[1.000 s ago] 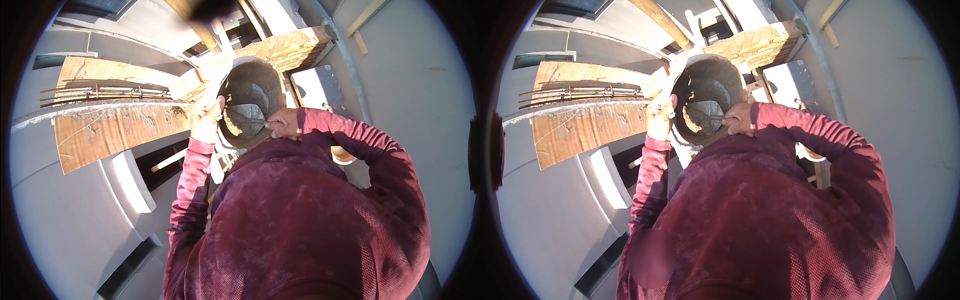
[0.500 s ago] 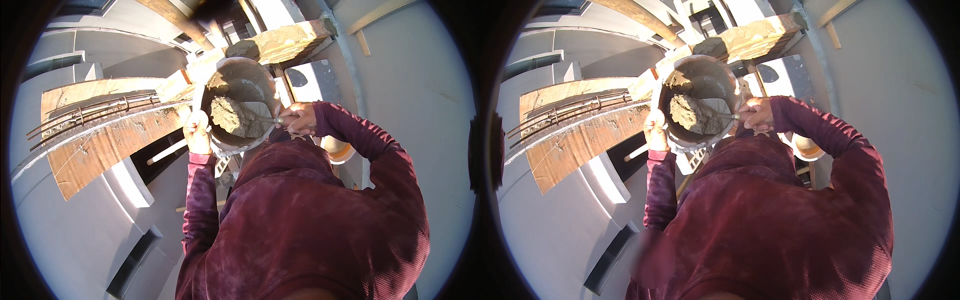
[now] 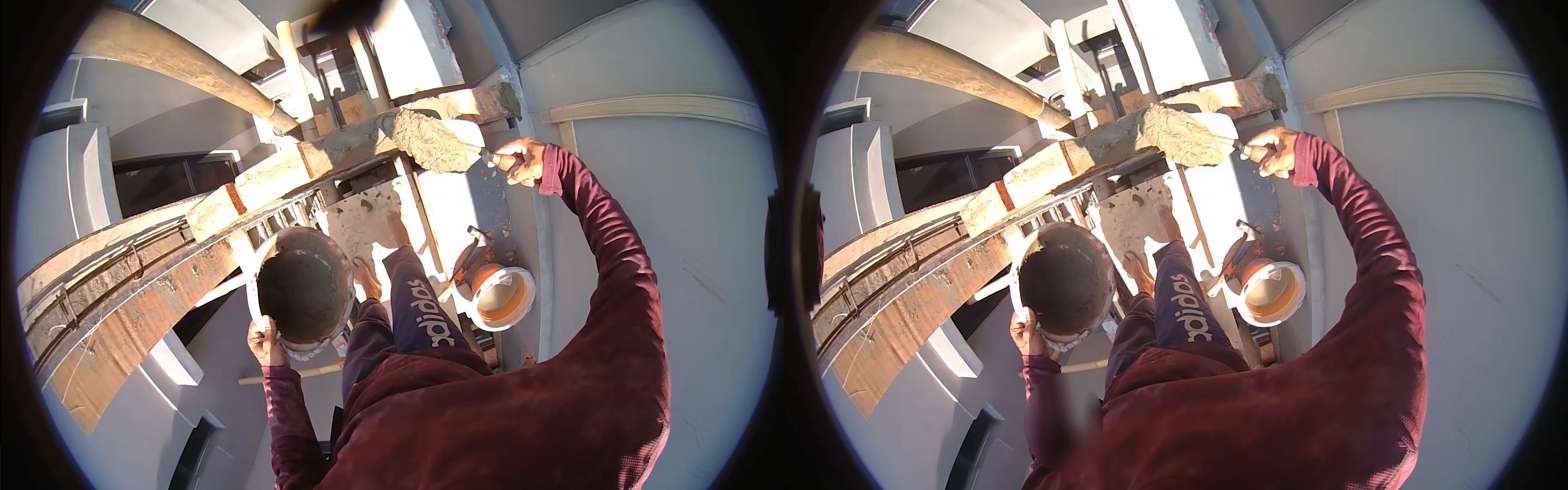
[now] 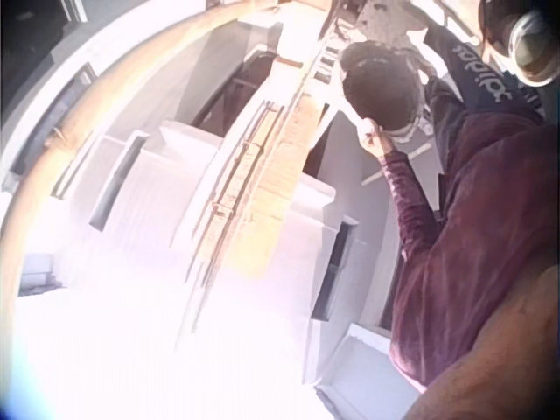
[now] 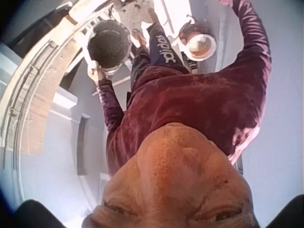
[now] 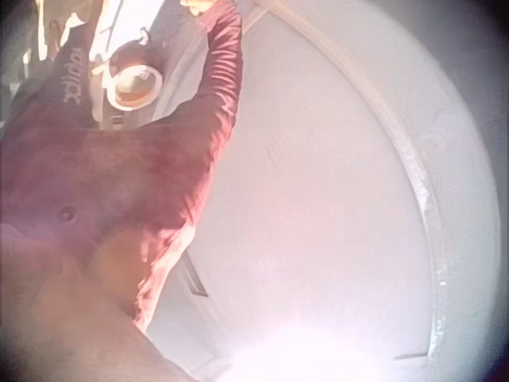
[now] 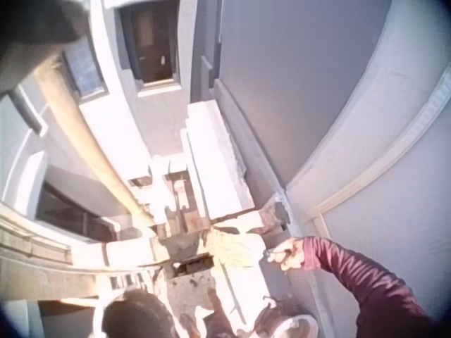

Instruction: The person scoops mortar from a bucket using a trowel and applies it to a brick wall under construction. They then place a brick onto the mortar, press it into position, and tap it to align it with the existing structure.

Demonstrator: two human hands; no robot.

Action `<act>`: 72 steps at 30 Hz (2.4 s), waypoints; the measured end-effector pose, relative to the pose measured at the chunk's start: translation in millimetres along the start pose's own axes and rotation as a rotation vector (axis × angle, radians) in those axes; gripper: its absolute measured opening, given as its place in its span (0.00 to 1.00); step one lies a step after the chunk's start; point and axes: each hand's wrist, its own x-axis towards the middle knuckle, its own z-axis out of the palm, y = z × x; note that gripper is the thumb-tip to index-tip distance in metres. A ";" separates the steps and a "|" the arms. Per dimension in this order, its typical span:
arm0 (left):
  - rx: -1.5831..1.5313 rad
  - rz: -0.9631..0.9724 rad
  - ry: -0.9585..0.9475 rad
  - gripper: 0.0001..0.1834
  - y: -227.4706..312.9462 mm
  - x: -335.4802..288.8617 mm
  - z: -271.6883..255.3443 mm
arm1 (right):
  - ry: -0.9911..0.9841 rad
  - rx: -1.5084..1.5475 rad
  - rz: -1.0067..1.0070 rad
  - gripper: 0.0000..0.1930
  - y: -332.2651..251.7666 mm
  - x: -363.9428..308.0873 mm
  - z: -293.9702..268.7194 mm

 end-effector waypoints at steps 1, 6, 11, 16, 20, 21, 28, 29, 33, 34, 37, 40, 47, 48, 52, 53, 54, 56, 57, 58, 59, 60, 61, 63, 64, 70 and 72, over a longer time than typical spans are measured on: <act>0.020 0.011 0.018 0.08 -5.2 -3.1 -9.5 | 0.020 -0.064 -0.054 0.22 -1.8 8.8 -16.0; 0.071 -0.129 0.083 0.06 -32.0 -15.7 -49.0 | 0.448 -1.020 -0.488 0.20 15.5 63.1 -66.1; 0.103 -0.195 0.118 0.06 -18.0 -33.0 -38.9 | 0.778 -1.290 0.067 0.26 39.8 90.3 3.2; 0.003 -0.184 0.105 0.06 -15.2 -46.7 -26.7 | 0.753 -0.795 -0.124 0.24 66.0 53.3 52.9; 0.029 -0.158 0.015 0.08 -2.6 -39.9 5.0 | 0.532 0.459 0.130 0.23 33.3 43.9 96.7; 0.037 -0.165 -0.036 0.09 2.2 -37.8 10.4 | 0.507 0.564 0.086 0.24 28.2 48.6 100.8; 0.078 -0.167 -0.096 0.09 31.3 -43.9 18.8 | 0.302 0.824 -0.005 0.22 16.4 102.0 145.6; 0.040 -0.180 -0.045 0.09 35.1 -45.8 20.7 | 0.284 0.825 0.010 0.22 11.7 104.4 153.2; 0.055 -0.177 -0.067 0.09 26.9 -44.4 12.4 | 0.330 0.728 -0.039 0.21 10.0 116.6 167.8; 0.058 -0.167 -0.076 0.09 24.9 -43.9 15.2 | 0.362 0.531 -0.011 0.21 22.0 124.2 162.4; 0.092 -0.167 -0.064 0.10 19.7 -44.1 16.0 | 0.515 -0.122 0.028 0.20 42.4 139.8 149.7; 0.115 -0.119 -0.016 0.12 12.0 -51.7 -5.0 | 0.812 -0.854 -0.032 0.18 19.5 96.5 156.6; 0.025 -0.097 0.079 0.15 3.6 -67.8 -21.7 | 0.771 -1.337 0.311 0.23 -50.4 120.0 72.7; 0.037 -0.067 0.099 0.16 -1.3 -68.9 -22.6 | 0.816 -1.416 0.265 0.23 -51.5 143.6 70.7; 0.115 -0.070 0.127 0.17 2.9 -80.8 -28.9 | 0.929 -1.084 0.299 0.19 -61.8 211.6 116.1; 0.115 -0.061 0.126 0.16 3.2 -82.3 -32.7 | 0.880 -1.068 0.189 0.17 -65.9 209.6 124.3; 0.114 -0.049 0.127 0.16 3.2 -84.8 -38.6 | 0.797 -1.180 0.174 0.17 -70.3 204.2 130.6; 0.105 -0.088 0.113 0.10 -0.3 -93.5 -55.6 | 0.613 -1.401 0.144 0.17 -76.6 181.1 145.9; 0.120 -0.098 0.145 0.09 5.3 -99.0 -62.9 | 0.480 -1.320 -0.057 0.16 -100.7 140.3 163.3; 0.111 -0.100 0.140 0.08 8.6 -95.5 -57.1 | 0.582 -1.203 -0.251 0.15 -93.3 116.3 159.4; 0.143 -0.117 0.134 0.05 13.3 -94.5 -53.9 | 0.457 -1.211 -0.178 0.16 -94.1 109.2 159.9; 0.104 -0.127 0.140 0.05 18.4 -95.6 -52.0 | 0.335 -1.219 -0.104 0.16 -94.4 102.6 158.6; 0.052 -0.135 0.133 0.05 20.5 -92.4 -43.4 | 0.288 -1.247 -0.091 0.17 -90.5 101.5 156.7; -0.066 -0.140 0.100 0.06 12.5 -86.8 -29.0 | 0.338 -1.363 -0.060 0.16 -63.6 126.7 154.4; -0.078 -0.152 0.074 0.06 8.5 -84.7 -22.8 | 0.304 -1.335 -0.003 0.14 -54.9 142.4 141.5; 0.005 -0.180 0.040 0.06 18.6 -92.2 -19.9 | 0.582 -1.353 0.001 0.12 8.1 118.3 2.8; 0.076 -0.170 0.085 0.06 14.3 -98.7 -34.5 | 0.442 -1.439 0.086 0.13 -18.1 76.5 13.6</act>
